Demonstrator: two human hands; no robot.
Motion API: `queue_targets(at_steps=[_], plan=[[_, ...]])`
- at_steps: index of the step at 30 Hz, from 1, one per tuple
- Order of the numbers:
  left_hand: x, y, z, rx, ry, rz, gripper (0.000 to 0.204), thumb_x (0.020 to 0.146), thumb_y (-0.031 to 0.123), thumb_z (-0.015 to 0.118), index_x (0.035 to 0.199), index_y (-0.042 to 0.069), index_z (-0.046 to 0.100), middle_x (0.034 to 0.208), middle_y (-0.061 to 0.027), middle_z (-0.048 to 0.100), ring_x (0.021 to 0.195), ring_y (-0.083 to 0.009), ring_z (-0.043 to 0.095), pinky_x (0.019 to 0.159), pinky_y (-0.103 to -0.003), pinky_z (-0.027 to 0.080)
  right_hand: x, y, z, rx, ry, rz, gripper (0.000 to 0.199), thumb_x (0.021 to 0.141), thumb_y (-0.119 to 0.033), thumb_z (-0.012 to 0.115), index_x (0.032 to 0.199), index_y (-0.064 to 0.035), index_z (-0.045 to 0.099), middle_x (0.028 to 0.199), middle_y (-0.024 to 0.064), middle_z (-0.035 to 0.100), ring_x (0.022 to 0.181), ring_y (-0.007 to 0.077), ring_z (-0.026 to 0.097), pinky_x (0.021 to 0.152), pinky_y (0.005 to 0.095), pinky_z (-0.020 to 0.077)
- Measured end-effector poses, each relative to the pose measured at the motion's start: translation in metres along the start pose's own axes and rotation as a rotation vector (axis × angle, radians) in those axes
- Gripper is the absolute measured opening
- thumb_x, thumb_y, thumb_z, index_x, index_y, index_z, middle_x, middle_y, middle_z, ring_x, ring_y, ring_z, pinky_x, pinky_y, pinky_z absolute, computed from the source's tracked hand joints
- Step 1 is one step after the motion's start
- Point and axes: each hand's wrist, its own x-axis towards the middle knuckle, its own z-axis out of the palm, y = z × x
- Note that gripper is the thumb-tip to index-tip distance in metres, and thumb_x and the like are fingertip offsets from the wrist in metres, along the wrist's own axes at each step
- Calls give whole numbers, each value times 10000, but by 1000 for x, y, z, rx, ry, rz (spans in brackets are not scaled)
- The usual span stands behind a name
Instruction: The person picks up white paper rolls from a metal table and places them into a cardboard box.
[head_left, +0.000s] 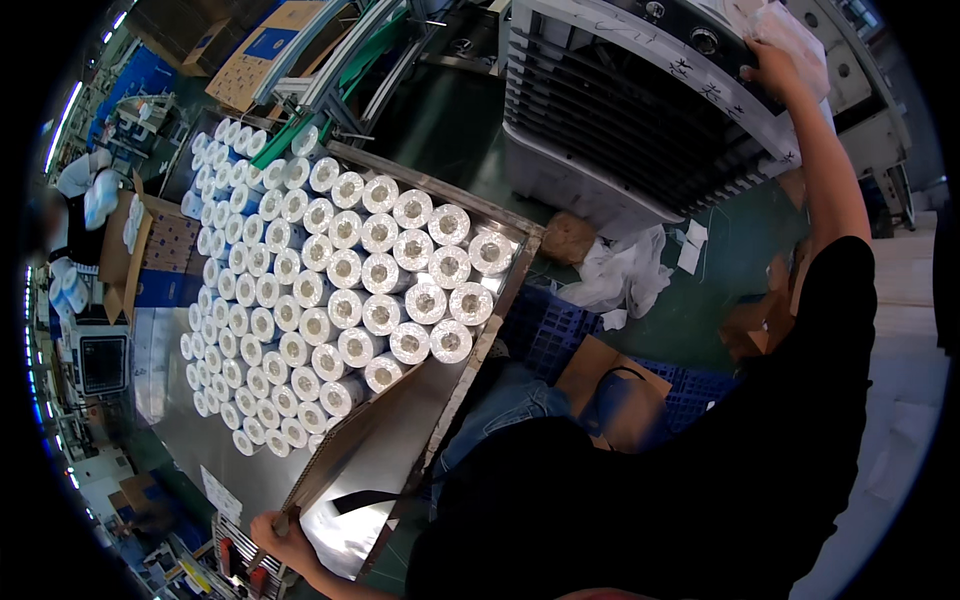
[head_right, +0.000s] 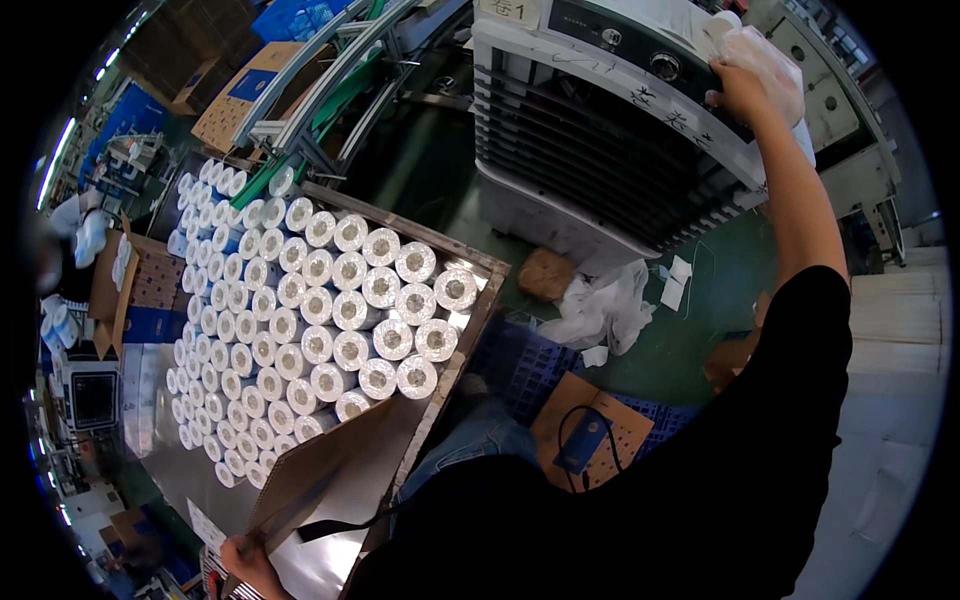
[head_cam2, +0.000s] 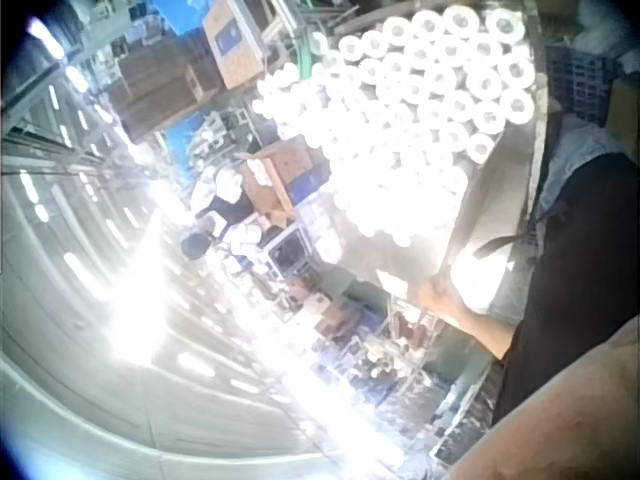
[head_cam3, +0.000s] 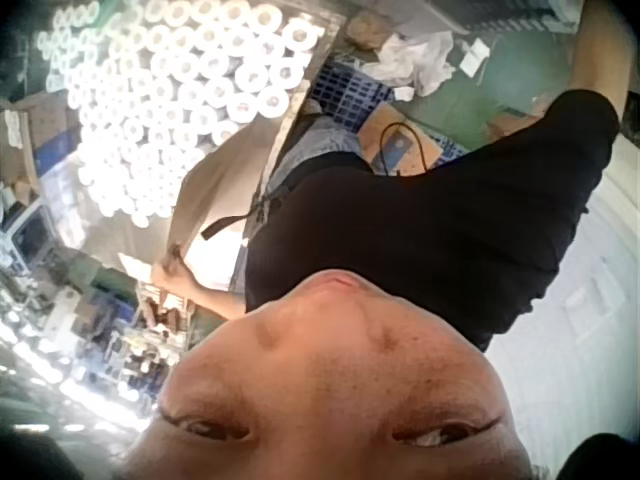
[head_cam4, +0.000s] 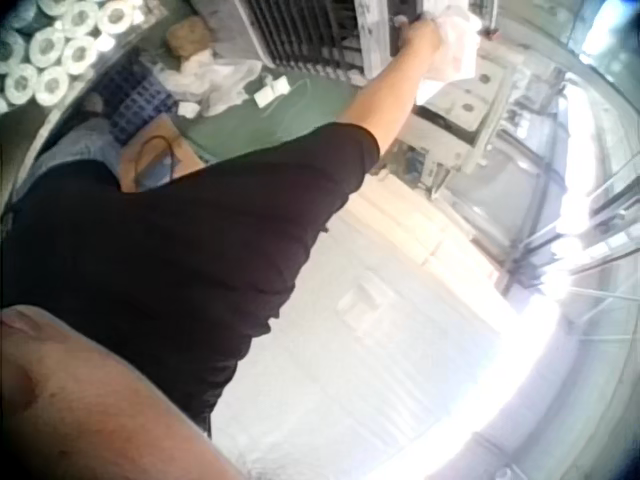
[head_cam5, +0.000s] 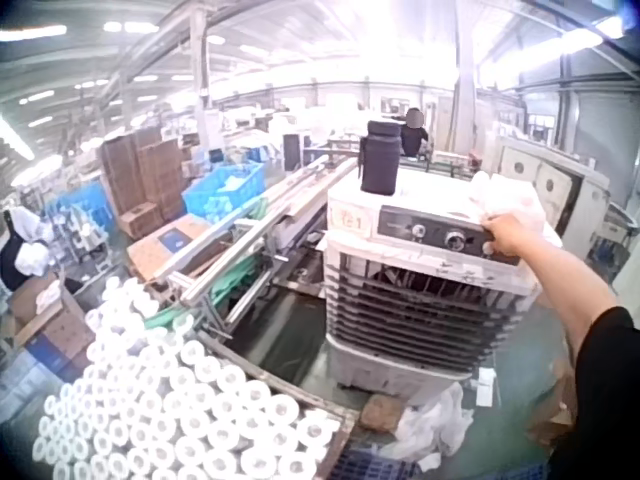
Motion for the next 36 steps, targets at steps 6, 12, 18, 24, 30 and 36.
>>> queue_targets(at_steps=[6, 12, 18, 24, 30, 36], plan=[[1, 5, -5, 15, -67, -22, 275, 626, 72, 723, 774, 29, 495, 762, -129, 486, 800, -327, 477, 753, -401, 358, -2, -1, 7, -111, 45, -26, 810, 621, -206, 743, 1332, -68, 380, 1291, 156, 469, 1195, 307, 436, 988, 345, 371], [-9, -5, 9, -12, 118, 39, 301, 601, 152, 745, 693, 61, 472, 697, -96, 459, 767, -311, 459, 756, -399, 342, -28, -34, 49, 32, 466, -59, 929, 603, -119, 731, 1373, -10, 221, 1399, 215, 281, 1306, 358, 252, 1063, 425, 238], [-15, 10, -3, -61, 112, -5, 273, 550, 65, 714, 680, 79, 474, 697, -85, 470, 761, -295, 462, 780, -386, 334, -140, -179, 135, 1001, -254, -59, 814, 696, -224, 739, 1361, -25, 314, 1369, 188, 356, 1281, 312, 330, 1049, 372, 274], [-32, 10, -6, -83, 135, 66, 331, 563, 81, 729, 828, 91, 531, 811, -88, 525, 852, -292, 498, 880, -417, 328, -131, -259, 117, 1971, -264, 786, 650, 846, -430, 530, 1389, -173, 282, 1423, 55, 291, 1261, 277, 328, 960, 543, 320], [-56, -20, -14, -206, 57, 130, 464, 600, 59, 694, 1037, 94, 541, 976, -100, 561, 988, -290, 506, 948, -425, 312, -366, -513, -291, 1520, -404, -1818, 378, 882, -162, 516, 1252, -90, 489, 1096, 106, 597, 958, 192, 585, 812, 303, 476], [-85, -74, -30, -211, 54, 142, 539, 583, 154, 750, 1083, 127, 550, 1079, -49, 548, 1137, -280, 454, 1028, -489, 247, -586, -503, -341, 483, 318, -2409, 221, 856, -267, 488, 849, -47, 517, 742, 85, 549, 705, 237, 570, 654, 390, 446]])
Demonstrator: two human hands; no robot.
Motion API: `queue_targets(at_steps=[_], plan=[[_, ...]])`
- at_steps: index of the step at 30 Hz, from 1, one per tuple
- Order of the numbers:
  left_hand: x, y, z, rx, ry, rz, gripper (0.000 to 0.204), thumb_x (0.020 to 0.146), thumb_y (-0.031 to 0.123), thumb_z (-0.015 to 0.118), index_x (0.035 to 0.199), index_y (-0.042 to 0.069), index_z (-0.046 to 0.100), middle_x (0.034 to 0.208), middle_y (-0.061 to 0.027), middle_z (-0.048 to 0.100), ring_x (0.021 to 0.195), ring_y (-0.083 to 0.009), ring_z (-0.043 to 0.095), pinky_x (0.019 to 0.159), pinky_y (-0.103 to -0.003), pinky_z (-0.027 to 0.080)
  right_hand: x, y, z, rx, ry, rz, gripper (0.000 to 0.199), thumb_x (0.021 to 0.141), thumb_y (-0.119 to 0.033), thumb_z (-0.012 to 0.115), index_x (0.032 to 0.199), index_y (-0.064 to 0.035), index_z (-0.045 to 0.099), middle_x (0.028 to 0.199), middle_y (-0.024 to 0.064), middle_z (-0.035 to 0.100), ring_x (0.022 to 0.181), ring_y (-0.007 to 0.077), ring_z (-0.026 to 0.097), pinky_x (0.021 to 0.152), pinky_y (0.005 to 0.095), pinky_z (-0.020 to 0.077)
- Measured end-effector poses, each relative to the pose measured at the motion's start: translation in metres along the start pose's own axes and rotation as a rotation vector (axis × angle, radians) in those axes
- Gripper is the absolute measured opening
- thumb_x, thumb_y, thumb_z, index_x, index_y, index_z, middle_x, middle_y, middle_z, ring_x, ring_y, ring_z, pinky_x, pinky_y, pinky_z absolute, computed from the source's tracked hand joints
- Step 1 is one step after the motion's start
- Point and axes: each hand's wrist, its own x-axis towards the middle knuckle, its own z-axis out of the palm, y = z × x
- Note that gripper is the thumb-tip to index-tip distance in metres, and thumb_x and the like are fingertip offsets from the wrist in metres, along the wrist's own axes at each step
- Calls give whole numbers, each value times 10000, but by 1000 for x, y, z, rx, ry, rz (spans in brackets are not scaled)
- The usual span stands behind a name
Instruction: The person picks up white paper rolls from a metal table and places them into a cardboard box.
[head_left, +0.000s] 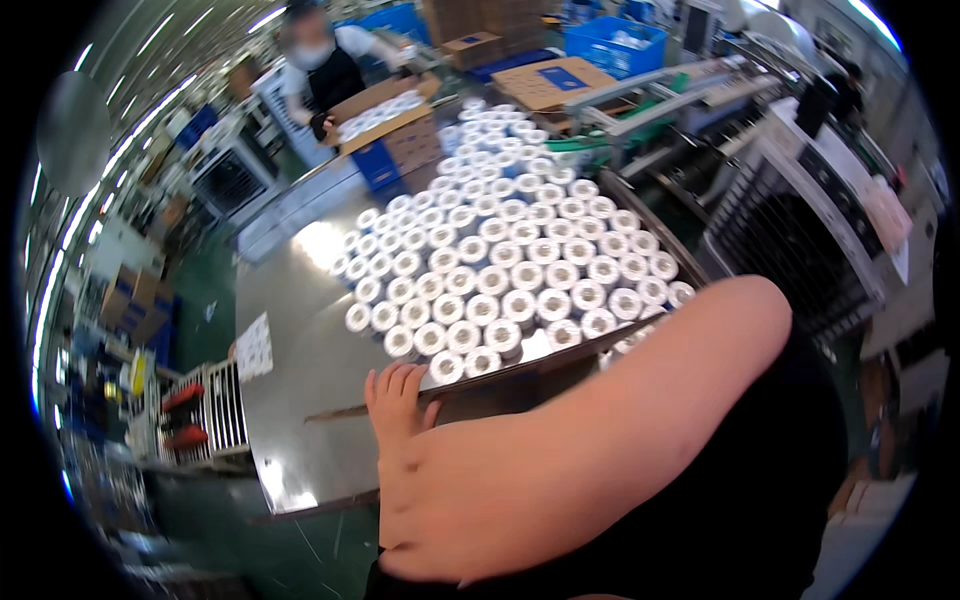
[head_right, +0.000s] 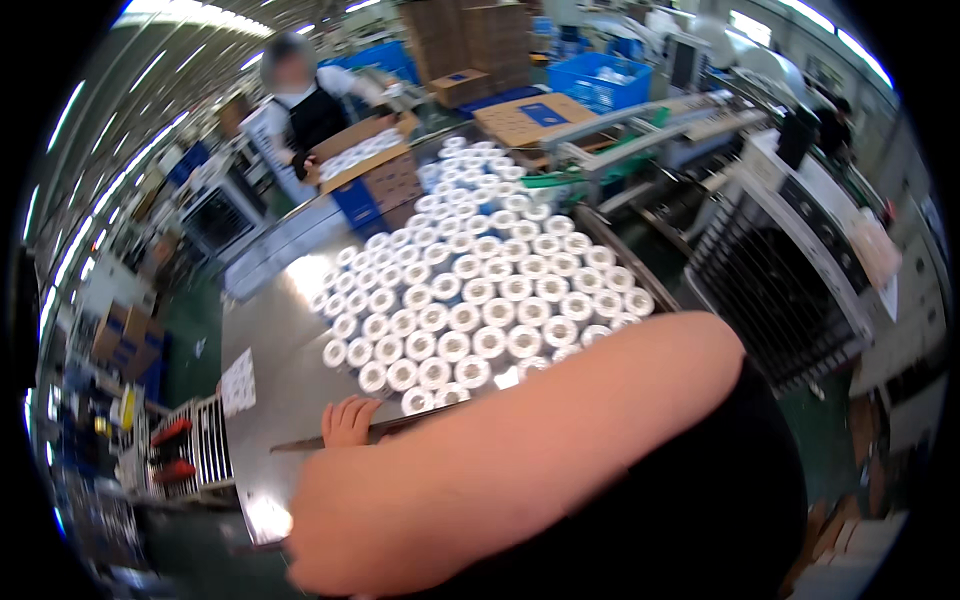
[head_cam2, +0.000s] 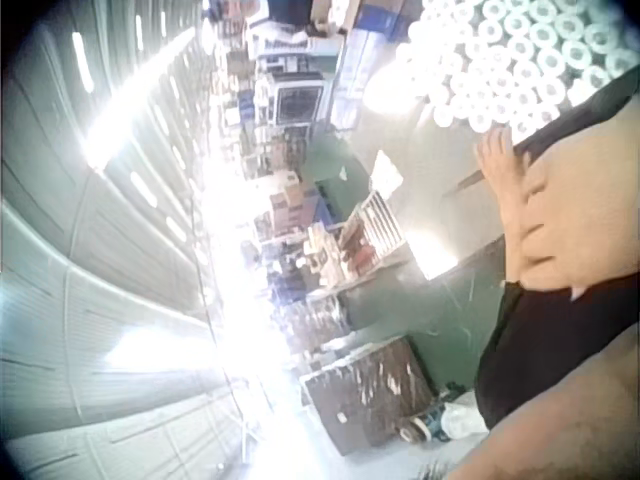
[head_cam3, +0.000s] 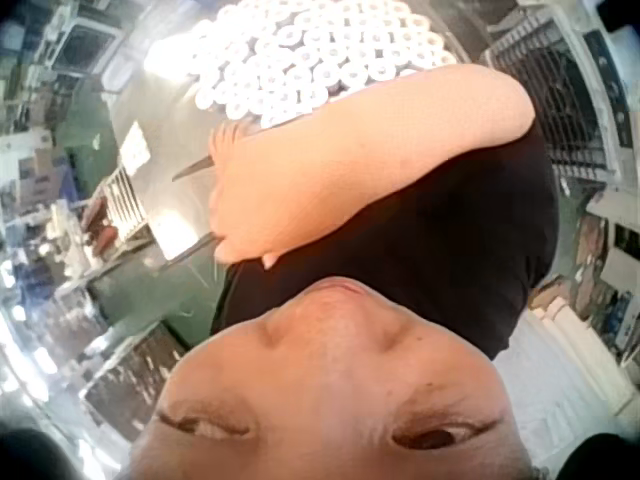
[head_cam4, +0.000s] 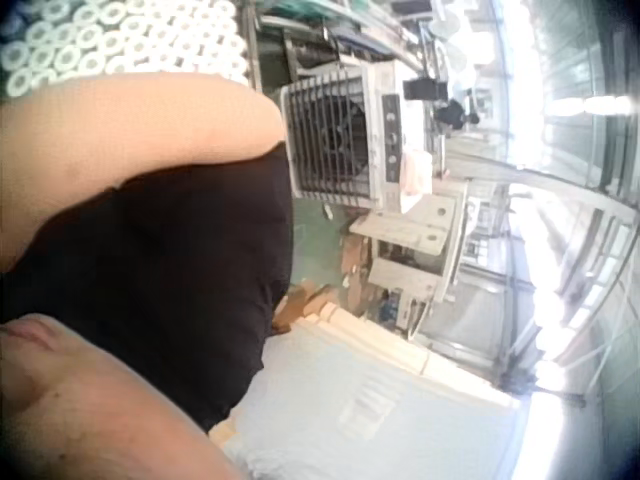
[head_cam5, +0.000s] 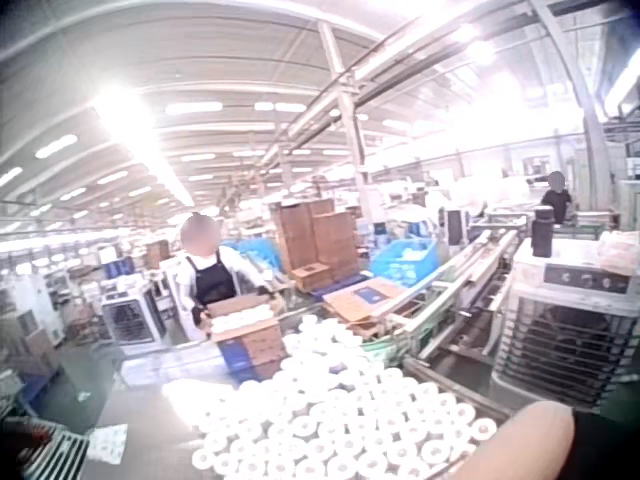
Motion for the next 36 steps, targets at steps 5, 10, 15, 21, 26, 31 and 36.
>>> queue_targets(at_steps=[5, 10, 15, 21, 26, 31, 36], plan=[[-64, -48, -33, 105, 208, -206, 591, 577, 193, 769, 1113, 122, 532, 1108, -56, 532, 1169, -290, 425, 1033, -513, 231, 18, 27, 54, 149, -249, 295, 419, 807, -350, 595, 1099, -58, 523, 1017, 84, 586, 989, 239, 551, 868, 400, 421], [-73, -81, -33, 50, 259, -209, 619, 610, 184, 759, 1172, 119, 509, 1173, -64, 511, 1187, -299, 411, 1037, -507, 233, -50, 68, 116, -203, 18, 820, 536, 800, -412, 608, 1176, -41, 511, 1044, 140, 604, 968, 317, 571, 845, 400, 431], [-60, -96, -21, 41, 326, -127, 586, 625, 149, 743, 1168, 125, 524, 1160, -69, 504, 1176, -292, 415, 1026, -514, 249, -89, 37, 141, -38, -130, 1155, 477, 830, -380, 579, 1159, -39, 520, 953, 170, 613, 870, 352, 581, 745, 421, 460], [-25, -118, -8, -33, 353, -44, 603, 700, 192, 699, 1262, 159, 482, 1204, -81, 480, 1199, -304, 385, 1014, -534, 232, -89, 25, 171, -149, -4, 1276, 558, 787, -381, 631, 1201, -41, 474, 1019, 147, 570, 970, 329, 528, 834, 428, 388], [-12, -143, 9, -29, 319, 33, 576, 721, 225, 685, 1261, 190, 488, 1286, -67, 434, 1246, -298, 336, 1026, -529, 198, -97, 67, 192, -313, 114, 1208, 660, 724, -405, 675, 1233, -62, 431, 1160, 121, 503, 1076, 297, 460, 905, 421, 328], [-1, -144, 9, -44, 312, 60, 518, 737, 255, 668, 1228, 176, 522, 1254, -69, 459, 1222, -300, 366, 1017, -513, 208, -96, 83, 194, -401, 184, 1192, 665, 705, -393, 689, 1223, -65, 434, 1186, 116, 490, 1099, 296, 444, 925, 413, 311], [28, -145, -7, -35, 315, 1, 344, 795, 279, 620, 1120, 164, 607, 1155, -85, 547, 1123, -296, 473, 995, -488, 286, -93, 59, 207, -399, 224, 1250, 736, 701, -351, 680, 1308, -69, 373, 1331, 97, 402, 1237, 284, 350, 1014, 469, 193]])
